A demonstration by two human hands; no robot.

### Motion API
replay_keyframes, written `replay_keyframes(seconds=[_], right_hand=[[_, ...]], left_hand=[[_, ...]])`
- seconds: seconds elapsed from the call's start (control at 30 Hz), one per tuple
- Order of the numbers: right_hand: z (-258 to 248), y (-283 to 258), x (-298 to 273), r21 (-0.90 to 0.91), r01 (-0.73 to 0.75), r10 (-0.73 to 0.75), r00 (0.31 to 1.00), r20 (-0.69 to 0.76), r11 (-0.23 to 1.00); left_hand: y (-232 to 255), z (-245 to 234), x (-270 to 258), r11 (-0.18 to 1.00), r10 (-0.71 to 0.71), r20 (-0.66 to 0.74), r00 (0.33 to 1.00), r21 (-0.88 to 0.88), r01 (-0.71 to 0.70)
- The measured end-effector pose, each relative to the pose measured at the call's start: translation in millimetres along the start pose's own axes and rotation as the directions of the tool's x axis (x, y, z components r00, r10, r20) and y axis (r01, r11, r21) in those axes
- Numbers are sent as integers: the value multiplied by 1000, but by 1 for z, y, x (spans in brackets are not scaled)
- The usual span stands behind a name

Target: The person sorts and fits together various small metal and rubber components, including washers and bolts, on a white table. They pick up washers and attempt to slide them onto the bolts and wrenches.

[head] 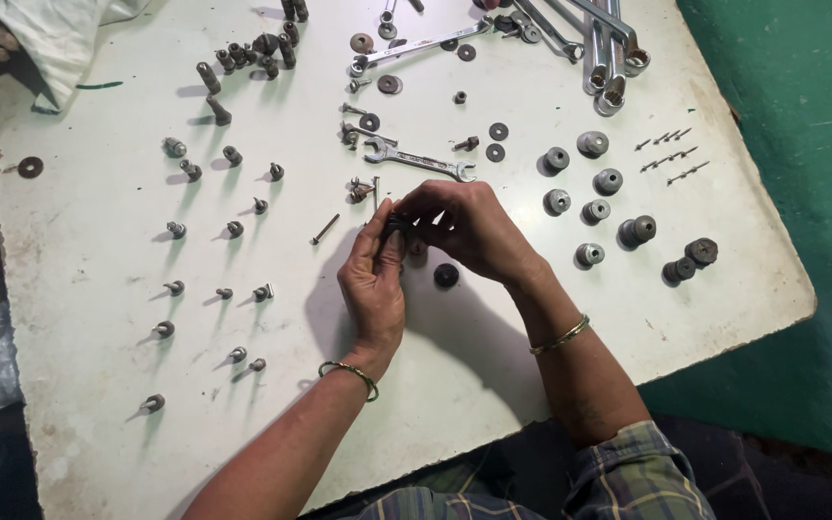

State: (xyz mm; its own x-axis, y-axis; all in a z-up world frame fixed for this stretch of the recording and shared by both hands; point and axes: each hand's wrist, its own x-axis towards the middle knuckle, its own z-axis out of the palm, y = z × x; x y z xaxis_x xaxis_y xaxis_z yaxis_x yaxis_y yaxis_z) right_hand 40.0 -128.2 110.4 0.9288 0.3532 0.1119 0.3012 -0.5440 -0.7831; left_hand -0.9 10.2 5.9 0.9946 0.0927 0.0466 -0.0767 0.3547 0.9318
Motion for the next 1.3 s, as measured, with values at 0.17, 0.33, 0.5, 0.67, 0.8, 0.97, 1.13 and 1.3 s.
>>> replay_keyframes(seconds=[0.17, 0.33, 0.5, 0.67, 0.8, 0.97, 1.13, 1.3], right_hand=[[-1, 0, 0, -25, 54, -54, 998, 15, 998], [1, 2, 1, -49, 26, -25, 1000, 19, 998], [6, 4, 1, -54, 47, -48, 999, -22, 997], [9, 2, 1, -32, 35, -37, 999, -34, 999], [12, 2, 2, -27, 64, -65, 997, -46, 998], [17, 2, 3, -43, -3, 1, 999, -53, 999], [13, 6, 1, -43, 67, -68, 997, -25, 997], [13, 8, 2, -44, 46, -48, 998, -36, 998]], left_hand=[[0, 0, 0, 999, -24, -6, 1000, -35, 23], [-4, 0, 1, 998, -25, -19, 1000, -64, 24], [-4, -1, 2, 989, -26, 4, 1000, -147, 26], [3, -1, 3, 987, -14, 16, 1000, -157, 16], [6, -1, 3, 993, -14, 21, 1000, -119, 17], [5, -1, 4, 977, -61, 4, 998, -207, 61], [2, -1, 3, 991, 21, 18, 1000, -130, -18], [-1, -2, 4, 984, 13, 51, 999, -179, -4]])
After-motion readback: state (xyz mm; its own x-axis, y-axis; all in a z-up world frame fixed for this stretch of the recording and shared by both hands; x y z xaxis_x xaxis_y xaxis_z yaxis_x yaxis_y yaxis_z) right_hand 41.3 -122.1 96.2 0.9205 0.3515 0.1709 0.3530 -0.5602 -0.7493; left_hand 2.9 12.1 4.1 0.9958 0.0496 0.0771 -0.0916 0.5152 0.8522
